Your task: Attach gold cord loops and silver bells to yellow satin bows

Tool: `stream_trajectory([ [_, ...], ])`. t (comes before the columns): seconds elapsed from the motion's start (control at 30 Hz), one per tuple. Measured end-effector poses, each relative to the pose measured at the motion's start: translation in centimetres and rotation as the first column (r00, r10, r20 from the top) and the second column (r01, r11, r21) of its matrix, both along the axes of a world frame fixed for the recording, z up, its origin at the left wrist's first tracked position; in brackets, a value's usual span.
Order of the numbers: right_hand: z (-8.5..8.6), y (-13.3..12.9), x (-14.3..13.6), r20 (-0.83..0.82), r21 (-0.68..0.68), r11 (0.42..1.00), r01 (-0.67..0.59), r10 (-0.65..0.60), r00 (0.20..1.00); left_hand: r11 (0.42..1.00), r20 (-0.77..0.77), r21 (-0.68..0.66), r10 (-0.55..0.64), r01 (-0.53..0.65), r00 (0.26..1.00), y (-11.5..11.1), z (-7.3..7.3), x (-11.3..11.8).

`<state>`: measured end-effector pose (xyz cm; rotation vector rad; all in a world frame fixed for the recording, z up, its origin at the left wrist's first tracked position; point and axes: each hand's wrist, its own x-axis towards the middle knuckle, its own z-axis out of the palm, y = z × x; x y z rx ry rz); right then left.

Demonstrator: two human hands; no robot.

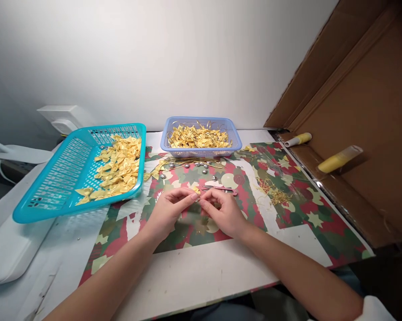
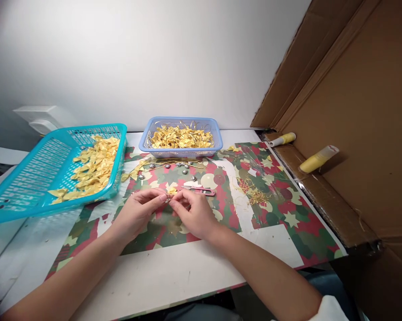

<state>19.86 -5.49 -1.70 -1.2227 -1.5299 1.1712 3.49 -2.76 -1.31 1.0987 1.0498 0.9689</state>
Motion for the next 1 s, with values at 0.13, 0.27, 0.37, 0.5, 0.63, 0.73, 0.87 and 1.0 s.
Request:
stream_trajectory([
  [0.13,0.7,0.2,0.4,0.09,0.276,0.96,0.038,-0.065,0.994,0.945,-0.145,0.326,0.032,0.017,0.989,-0.5,0.4,-0.1],
  [0.27,0.9,0.3,0.5,0.064,0.307,0.95,-0.046,0.028,0.998,0.847,-0.248,0.529,0.096,0.052,0.964,-0.7,0.7,-0.5],
  [0.37,1.0,0.2,0.8,-0.011,0.22,0.975,-0.015,0.018,1.0,0.797,-0.404,0.589,0.147,0.134,0.903,-0.2,0.5,-0.9],
  [0.5,1.1,0.2,1.3,-0.166,0.097,0.994,0.057,-0.04,0.985,0.82,-0.733,0.506,0.246,0.268,0.634,0.4,-0.4,-1.0],
  [0.63,1.1,0.2,1.4,-0.222,0.04,0.997,0.071,-0.06,0.973,0.829,-0.81,0.45,0.222,0.333,0.543,0.4,-1.2,-0.5],
  [0.73,1.4,0.0,1.3,-0.268,0.034,0.998,0.057,-0.046,0.962,0.838,-0.799,0.447,0.218,0.313,0.56,0.6,-1.3,-0.2],
  [0.87,1.7,-0.2,1.3,-0.296,0.025,0.999,0.032,-0.023,0.955,0.845,-0.78,0.445,0.204,0.296,0.592,1.1,-1.4,-0.1],
  [1.0,1.5,0.0,1.5,-0.303,0.03,0.999,0.023,-0.013,0.953,0.828,-0.785,0.455,0.198,0.328,0.587,1.3,-1.4,-0.1],
])
